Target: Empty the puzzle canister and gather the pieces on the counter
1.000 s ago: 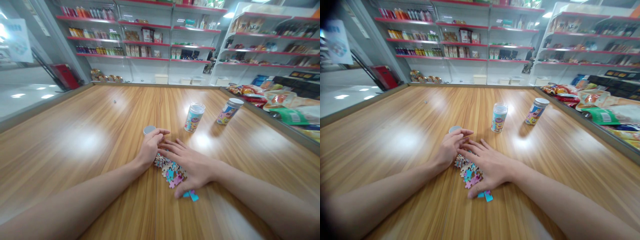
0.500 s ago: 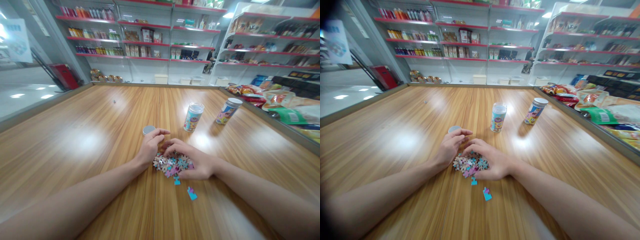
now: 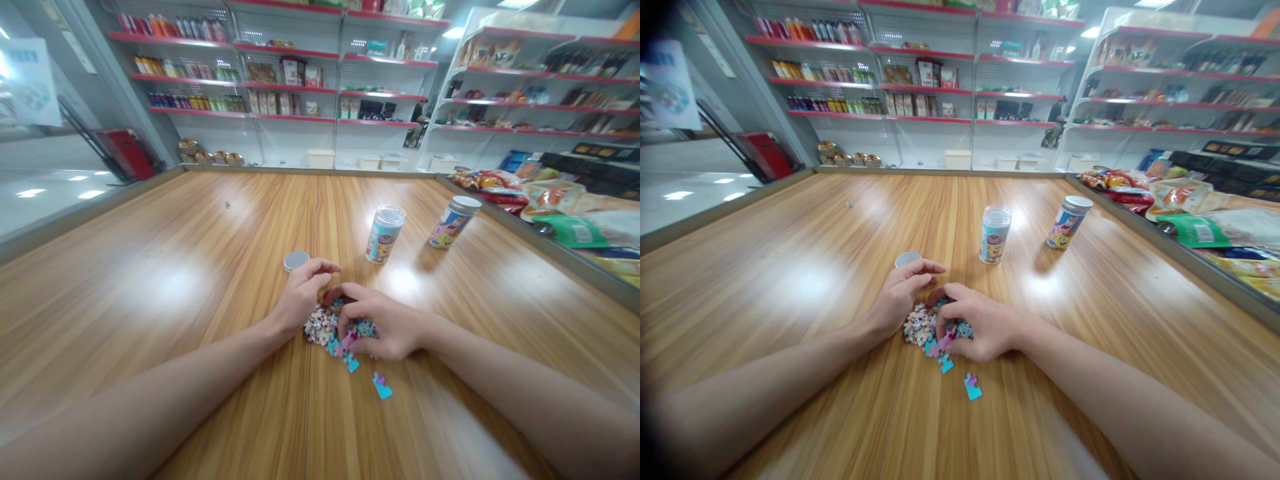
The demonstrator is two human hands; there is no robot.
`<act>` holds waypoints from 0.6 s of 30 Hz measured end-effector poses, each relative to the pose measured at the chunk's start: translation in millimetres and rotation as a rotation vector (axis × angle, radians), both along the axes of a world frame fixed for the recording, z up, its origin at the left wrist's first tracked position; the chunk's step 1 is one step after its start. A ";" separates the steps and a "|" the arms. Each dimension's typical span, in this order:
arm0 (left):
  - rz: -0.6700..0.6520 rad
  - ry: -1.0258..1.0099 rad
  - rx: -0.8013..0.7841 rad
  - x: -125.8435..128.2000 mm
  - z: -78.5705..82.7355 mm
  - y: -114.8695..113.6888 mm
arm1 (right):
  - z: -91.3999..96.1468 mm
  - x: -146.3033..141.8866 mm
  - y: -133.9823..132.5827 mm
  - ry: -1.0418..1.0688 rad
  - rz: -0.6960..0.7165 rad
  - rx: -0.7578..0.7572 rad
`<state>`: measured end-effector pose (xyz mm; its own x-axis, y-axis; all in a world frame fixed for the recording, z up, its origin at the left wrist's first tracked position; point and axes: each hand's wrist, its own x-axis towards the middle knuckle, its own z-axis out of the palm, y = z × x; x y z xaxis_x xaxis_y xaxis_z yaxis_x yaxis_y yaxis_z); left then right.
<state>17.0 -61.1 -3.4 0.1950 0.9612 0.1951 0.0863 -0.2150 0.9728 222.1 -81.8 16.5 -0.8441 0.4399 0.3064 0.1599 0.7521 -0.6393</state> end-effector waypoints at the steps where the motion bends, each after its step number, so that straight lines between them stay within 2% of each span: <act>1: 0.000 0.001 0.001 0.3 0.8 -0.3 | 0.2 -0.1 -0.1 0.002 -0.005 -0.008; 5: -0.005 0.003 0.019 1.8 4.3 -2.3 | 0.8 -0.5 1.1 0.039 -0.019 -0.060; 7: -0.013 0.001 0.024 2.5 6.7 -4.0 | -0.9 -0.4 3.6 0.105 -0.046 -0.138; 12: -0.075 0.017 0.108 3.5 12.0 -8.3 | -12.2 -0.3 12.3 0.419 -0.332 -0.458; 14: -0.109 0.061 0.148 3.9 12.1 -9.2 | -15.9 -0.6 14.4 0.471 -0.431 -0.570; 16: -0.122 0.098 0.181 4.3 10.6 -9.1 | -17.7 -0.8 15.3 0.474 -0.504 -0.631; 18: -0.118 0.118 0.215 4.4 8.2 -8.0 | -18.0 -0.8 15.7 0.459 -0.542 -0.629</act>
